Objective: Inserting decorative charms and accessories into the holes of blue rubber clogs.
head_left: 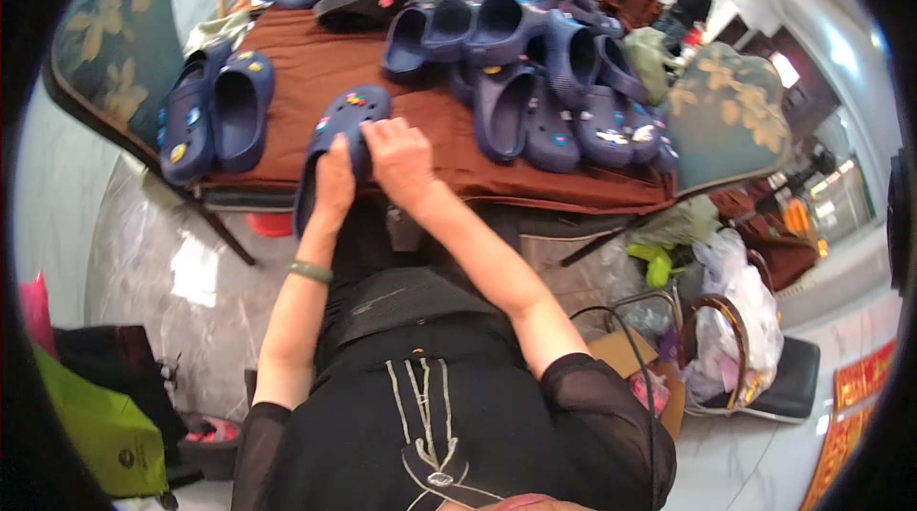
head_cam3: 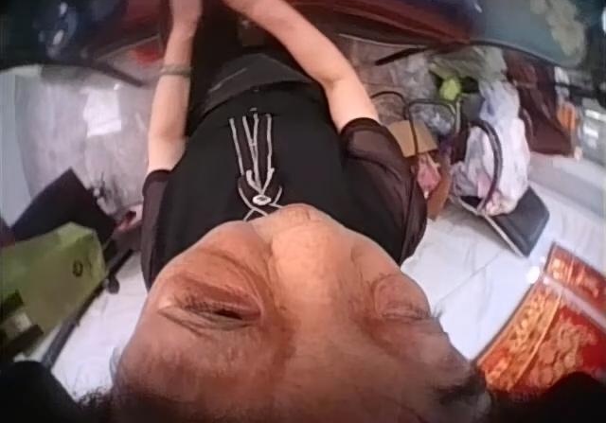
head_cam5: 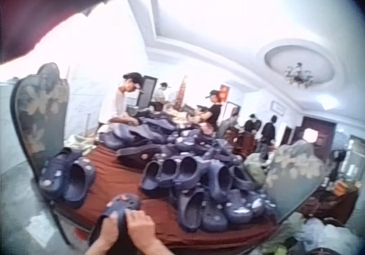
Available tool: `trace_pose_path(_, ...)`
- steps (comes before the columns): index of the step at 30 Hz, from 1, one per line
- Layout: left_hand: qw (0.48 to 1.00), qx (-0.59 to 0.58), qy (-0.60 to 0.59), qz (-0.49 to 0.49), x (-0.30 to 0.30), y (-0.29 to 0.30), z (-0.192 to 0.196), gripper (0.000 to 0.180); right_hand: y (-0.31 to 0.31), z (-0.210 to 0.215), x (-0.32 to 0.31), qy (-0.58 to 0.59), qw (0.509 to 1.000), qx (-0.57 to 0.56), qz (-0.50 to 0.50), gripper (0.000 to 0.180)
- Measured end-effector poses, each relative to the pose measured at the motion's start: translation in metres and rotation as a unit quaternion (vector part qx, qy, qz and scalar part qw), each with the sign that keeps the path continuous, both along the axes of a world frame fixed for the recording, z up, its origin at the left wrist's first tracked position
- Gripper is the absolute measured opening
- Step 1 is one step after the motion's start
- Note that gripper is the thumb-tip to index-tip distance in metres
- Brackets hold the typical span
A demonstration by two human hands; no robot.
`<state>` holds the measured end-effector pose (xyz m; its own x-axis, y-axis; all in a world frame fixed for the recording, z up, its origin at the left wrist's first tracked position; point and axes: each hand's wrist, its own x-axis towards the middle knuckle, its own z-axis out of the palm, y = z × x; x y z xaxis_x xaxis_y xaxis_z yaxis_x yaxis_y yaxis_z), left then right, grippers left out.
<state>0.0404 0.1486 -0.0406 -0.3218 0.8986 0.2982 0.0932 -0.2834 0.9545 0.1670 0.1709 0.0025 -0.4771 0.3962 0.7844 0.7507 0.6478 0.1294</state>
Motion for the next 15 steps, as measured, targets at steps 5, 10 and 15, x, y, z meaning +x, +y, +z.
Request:
trace_pose_path(5,0.997,0.07,-0.011,0.019,0.012,-0.002,0.006,0.052,-0.003,0.005,-0.004,-0.087,0.995,-0.02,-0.042,0.027)
trace_pose_path(10,0.999,0.051,0.0,-0.005,0.007,0.0,0.0,0.051,-0.006,0.005,0.004,-0.079,0.995,-0.061,-0.016,0.038)
trace_pose_path(15,0.996,0.079,-0.031,-0.024,0.015,0.007,0.0,0.044,0.002,0.017,0.009,-0.086,0.99,-0.11,0.004,0.035)
